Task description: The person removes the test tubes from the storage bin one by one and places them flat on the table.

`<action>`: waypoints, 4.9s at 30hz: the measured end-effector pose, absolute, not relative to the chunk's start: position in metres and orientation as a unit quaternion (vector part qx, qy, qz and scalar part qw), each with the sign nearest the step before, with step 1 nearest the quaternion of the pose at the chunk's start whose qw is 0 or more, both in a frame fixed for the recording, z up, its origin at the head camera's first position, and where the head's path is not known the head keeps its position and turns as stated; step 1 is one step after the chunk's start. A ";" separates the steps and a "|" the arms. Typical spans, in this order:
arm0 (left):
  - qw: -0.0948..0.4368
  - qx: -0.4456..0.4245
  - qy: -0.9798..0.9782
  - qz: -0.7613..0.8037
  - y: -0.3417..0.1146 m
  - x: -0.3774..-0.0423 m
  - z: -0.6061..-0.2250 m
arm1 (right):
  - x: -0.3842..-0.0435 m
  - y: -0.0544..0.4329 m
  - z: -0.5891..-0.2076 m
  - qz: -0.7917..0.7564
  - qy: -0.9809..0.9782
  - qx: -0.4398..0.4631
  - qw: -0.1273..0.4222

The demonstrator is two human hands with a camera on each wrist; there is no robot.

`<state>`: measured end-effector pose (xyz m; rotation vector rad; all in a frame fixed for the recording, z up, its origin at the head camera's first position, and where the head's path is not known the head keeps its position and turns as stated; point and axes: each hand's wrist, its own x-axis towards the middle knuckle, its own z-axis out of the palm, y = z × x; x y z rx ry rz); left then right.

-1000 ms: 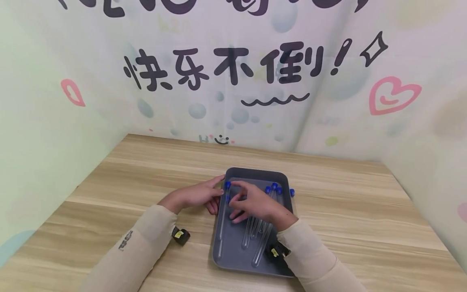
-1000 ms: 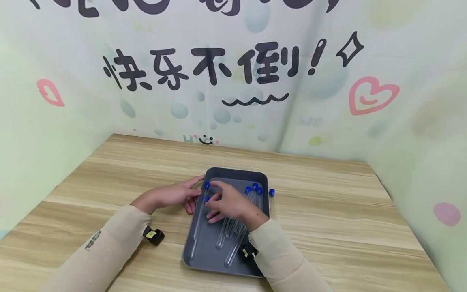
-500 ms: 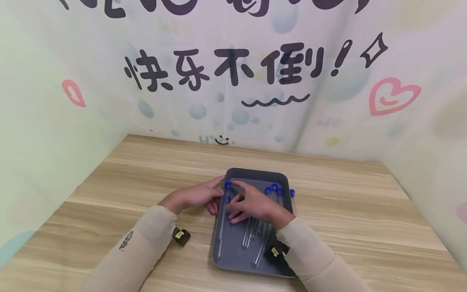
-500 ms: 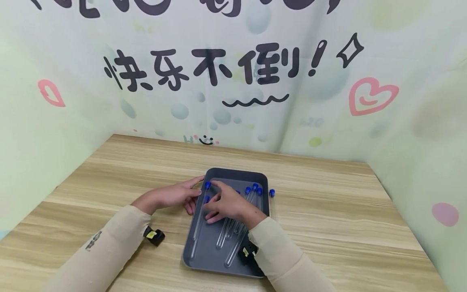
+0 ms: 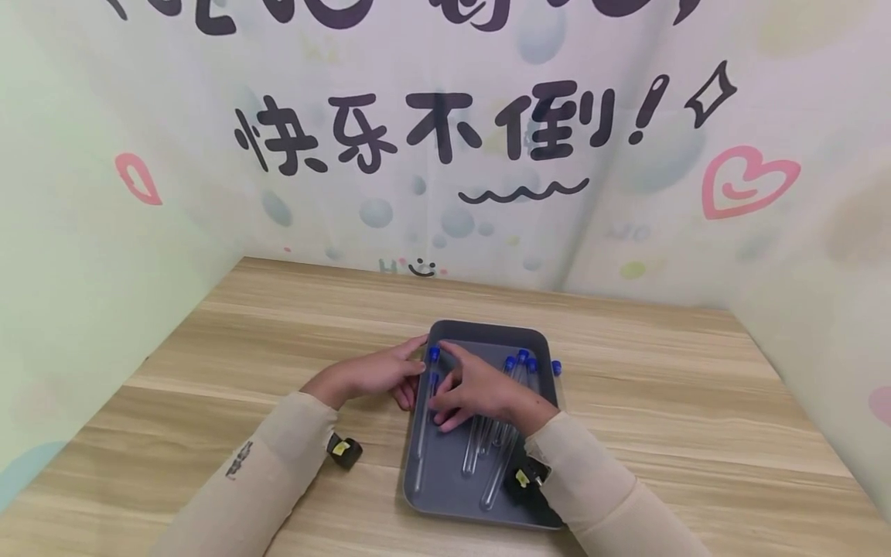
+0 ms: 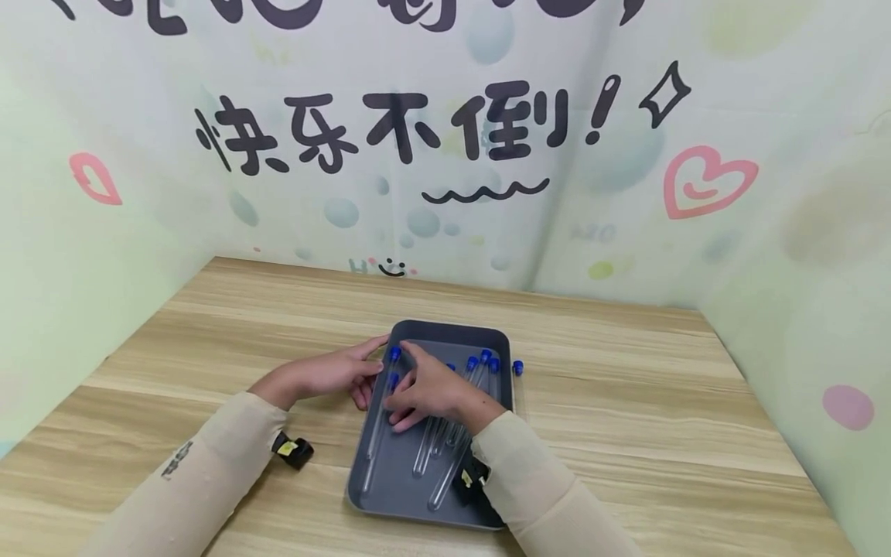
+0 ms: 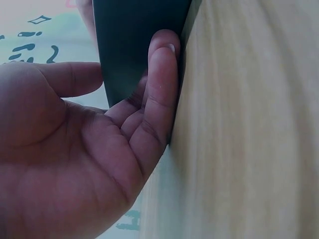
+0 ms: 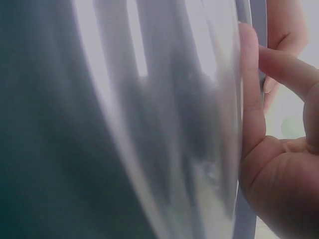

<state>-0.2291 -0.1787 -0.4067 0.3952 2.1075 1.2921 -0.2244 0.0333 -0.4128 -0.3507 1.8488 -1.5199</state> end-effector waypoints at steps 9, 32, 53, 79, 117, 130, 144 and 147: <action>0.314 0.152 0.802 0.485 -0.179 -0.228 -0.405 | -0.224 0.032 -0.412 -0.585 0.714 -0.139 0.358; 0.317 0.154 0.791 0.501 -0.179 -0.230 -0.408 | -0.221 0.037 -0.410 -0.603 0.704 -0.162 0.339; 0.317 0.154 0.795 0.494 -0.179 -0.230 -0.407 | -0.220 0.042 -0.405 -0.663 0.676 -0.137 0.290; 0.312 0.150 0.796 0.496 -0.178 -0.230 -0.408 | -0.214 0.051 -0.377 -0.671 0.692 -0.144 0.223; 0.312 0.154 0.793 0.500 -0.179 -0.230 -0.411 | -0.207 0.081 -0.341 -0.673 0.689 -0.184 0.197; 0.301 0.146 0.797 0.502 -0.177 -0.228 -0.410 | -0.208 0.125 -0.337 -0.639 0.729 -0.172 0.175; 0.308 0.143 0.795 0.503 -0.181 -0.229 -0.411 | -0.203 0.158 -0.351 -0.623 0.746 -0.165 0.167; 0.307 0.148 0.796 0.501 -0.181 -0.230 -0.411 | -0.202 0.163 -0.355 -0.625 0.747 -0.156 0.166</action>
